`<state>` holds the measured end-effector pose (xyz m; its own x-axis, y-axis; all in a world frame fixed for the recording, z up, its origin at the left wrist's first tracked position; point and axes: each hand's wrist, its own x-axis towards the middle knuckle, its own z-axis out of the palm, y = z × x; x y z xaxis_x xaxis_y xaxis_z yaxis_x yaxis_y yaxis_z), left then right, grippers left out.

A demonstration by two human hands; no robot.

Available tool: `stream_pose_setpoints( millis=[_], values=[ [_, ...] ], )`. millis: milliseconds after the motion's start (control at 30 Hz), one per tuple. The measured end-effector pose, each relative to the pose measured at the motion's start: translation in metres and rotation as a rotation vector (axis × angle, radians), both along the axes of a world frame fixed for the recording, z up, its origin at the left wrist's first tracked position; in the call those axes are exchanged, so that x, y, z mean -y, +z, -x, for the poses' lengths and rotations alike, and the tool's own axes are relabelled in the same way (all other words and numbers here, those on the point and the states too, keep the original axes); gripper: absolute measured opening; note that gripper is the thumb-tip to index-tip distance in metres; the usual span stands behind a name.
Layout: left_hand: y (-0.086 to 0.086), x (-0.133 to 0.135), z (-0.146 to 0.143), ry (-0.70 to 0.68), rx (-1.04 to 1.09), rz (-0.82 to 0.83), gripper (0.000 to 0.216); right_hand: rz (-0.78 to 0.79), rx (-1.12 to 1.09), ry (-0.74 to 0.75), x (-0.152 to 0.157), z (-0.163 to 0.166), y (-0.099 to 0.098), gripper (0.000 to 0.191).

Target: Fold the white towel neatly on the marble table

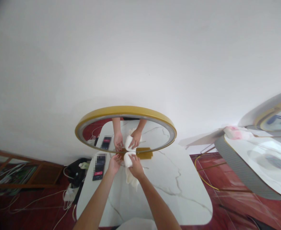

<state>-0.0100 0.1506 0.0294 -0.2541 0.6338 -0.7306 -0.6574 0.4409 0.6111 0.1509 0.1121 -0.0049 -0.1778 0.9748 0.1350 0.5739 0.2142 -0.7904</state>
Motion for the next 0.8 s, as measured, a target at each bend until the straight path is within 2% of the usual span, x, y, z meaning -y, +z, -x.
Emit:
stream_pose_setpoints(
  millis=[133,300,400,533,667,800],
  values=[
    [-0.001,0.002,0.013,0.012,0.002,-0.029,0.017,0.003,-0.007,-0.080,0.008,-0.033,-0.002,0.071],
    [-0.002,0.008,0.025,0.033,0.013,-0.105,0.029,-0.052,-0.059,-0.335,0.022,-0.091,-0.008,0.062],
    [-0.003,0.009,0.025,0.038,0.019,-0.127,0.032,-0.079,-0.081,-0.407,0.026,-0.103,-0.005,0.058],
    [-0.002,0.010,0.019,0.033,0.023,-0.142,0.035,-0.068,-0.119,-0.418,0.023,-0.077,0.006,0.056],
    [-0.002,0.012,0.017,0.018,0.026,-0.159,0.037,-0.071,-0.158,-0.335,0.014,-0.033,0.018,0.054],
    [-0.004,0.013,0.019,0.012,0.027,-0.181,0.039,-0.088,-0.143,-0.216,0.006,0.000,0.029,0.061]
  ],
)
